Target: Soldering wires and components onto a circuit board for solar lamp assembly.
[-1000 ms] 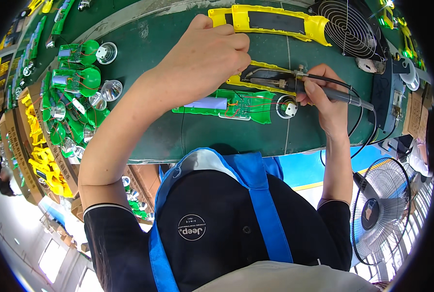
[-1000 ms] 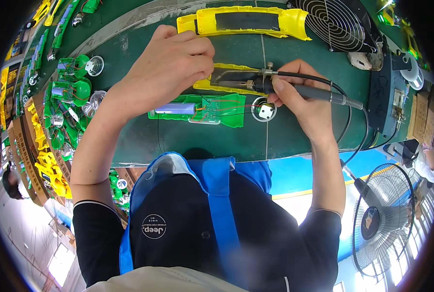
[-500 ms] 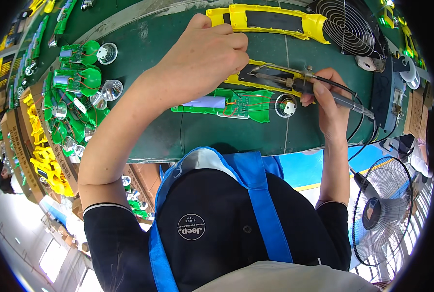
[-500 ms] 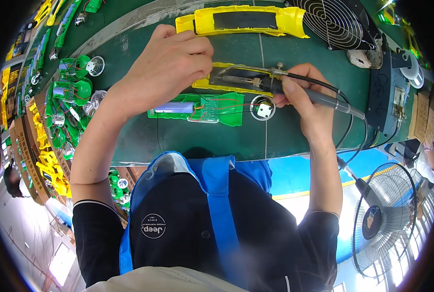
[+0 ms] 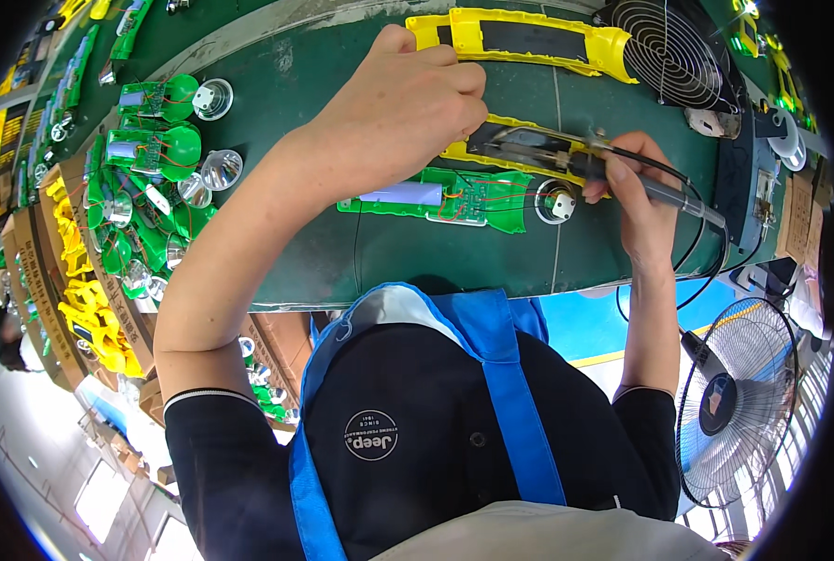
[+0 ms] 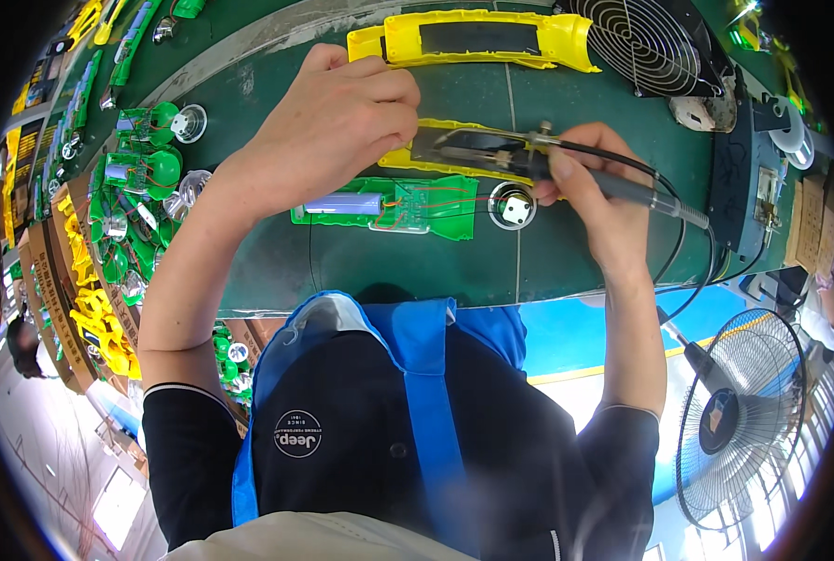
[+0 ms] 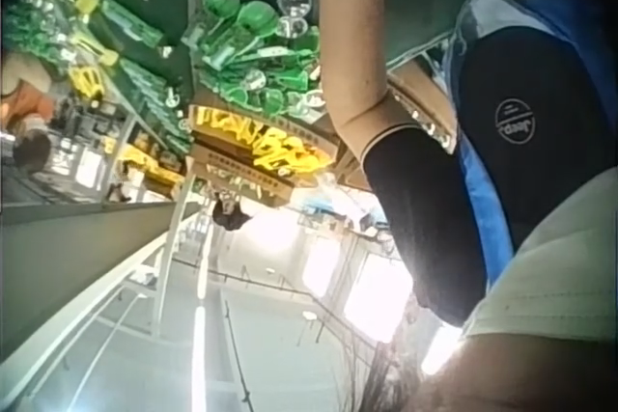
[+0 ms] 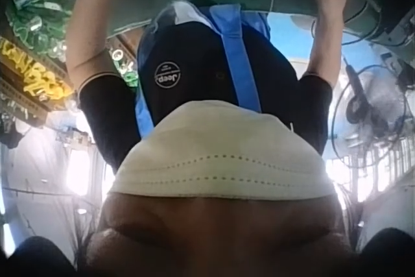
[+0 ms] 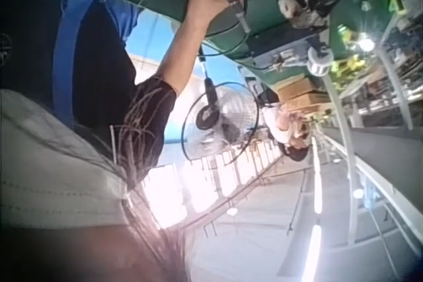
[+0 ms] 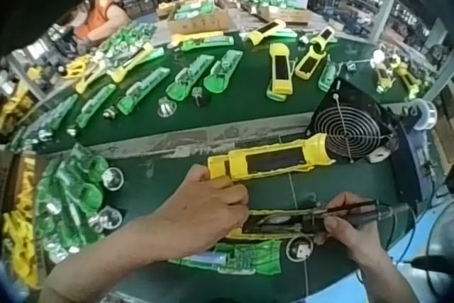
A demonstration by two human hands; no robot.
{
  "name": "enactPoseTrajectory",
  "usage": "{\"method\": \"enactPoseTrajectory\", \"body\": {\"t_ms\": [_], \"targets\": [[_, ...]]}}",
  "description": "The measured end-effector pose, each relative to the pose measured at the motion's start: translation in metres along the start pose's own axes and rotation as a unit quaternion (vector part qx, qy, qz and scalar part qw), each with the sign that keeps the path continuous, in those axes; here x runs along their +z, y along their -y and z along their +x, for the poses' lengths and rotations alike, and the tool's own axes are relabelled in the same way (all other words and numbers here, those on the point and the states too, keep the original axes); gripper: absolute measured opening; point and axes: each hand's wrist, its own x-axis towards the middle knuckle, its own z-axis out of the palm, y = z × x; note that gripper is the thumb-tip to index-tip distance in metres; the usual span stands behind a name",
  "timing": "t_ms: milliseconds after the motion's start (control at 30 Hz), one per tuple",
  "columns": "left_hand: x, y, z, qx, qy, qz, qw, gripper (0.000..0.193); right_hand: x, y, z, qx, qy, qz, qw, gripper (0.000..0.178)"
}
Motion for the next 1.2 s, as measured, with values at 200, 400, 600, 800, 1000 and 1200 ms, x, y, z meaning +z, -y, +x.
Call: {"method": "enactPoseTrajectory", "body": {"t_ms": [200, 400, 600, 800, 1000, 1200], "targets": [[0.0, 0.0, 0.001, 0.001, 0.012, 0.012, 1.0, 0.004, -0.008, -0.014, -0.008, -0.043, -0.021, 0.064, 0.997, 0.025], [-0.003, -0.001, 0.002, 0.015, -0.004, 0.014, 1.0, 0.005, -0.008, -0.017, -0.01, -0.051, -0.027, 0.084, 0.995, 0.026], [-0.006, -0.001, 0.003, 0.007, 0.027, -0.004, 1.0, 0.002, -0.009, -0.024, -0.013, -0.088, -0.035, 0.093, 0.991, 0.028], [-0.008, -0.002, 0.005, -0.004, 0.039, -0.016, 0.999, 0.003, -0.007, -0.035, -0.014, -0.162, -0.057, 0.113, 0.979, 0.029], [-0.014, 0.0, 0.006, -0.001, 0.06, -0.022, 0.998, 0.004, -0.009, -0.037, -0.014, -0.172, -0.067, 0.109, 0.977, 0.031], [-0.006, -0.043, 0.002, 0.0, -0.113, -0.095, 0.989, 0.005, -0.011, -0.044, -0.008, -0.213, -0.09, 0.129, 0.964, 0.029]]}}
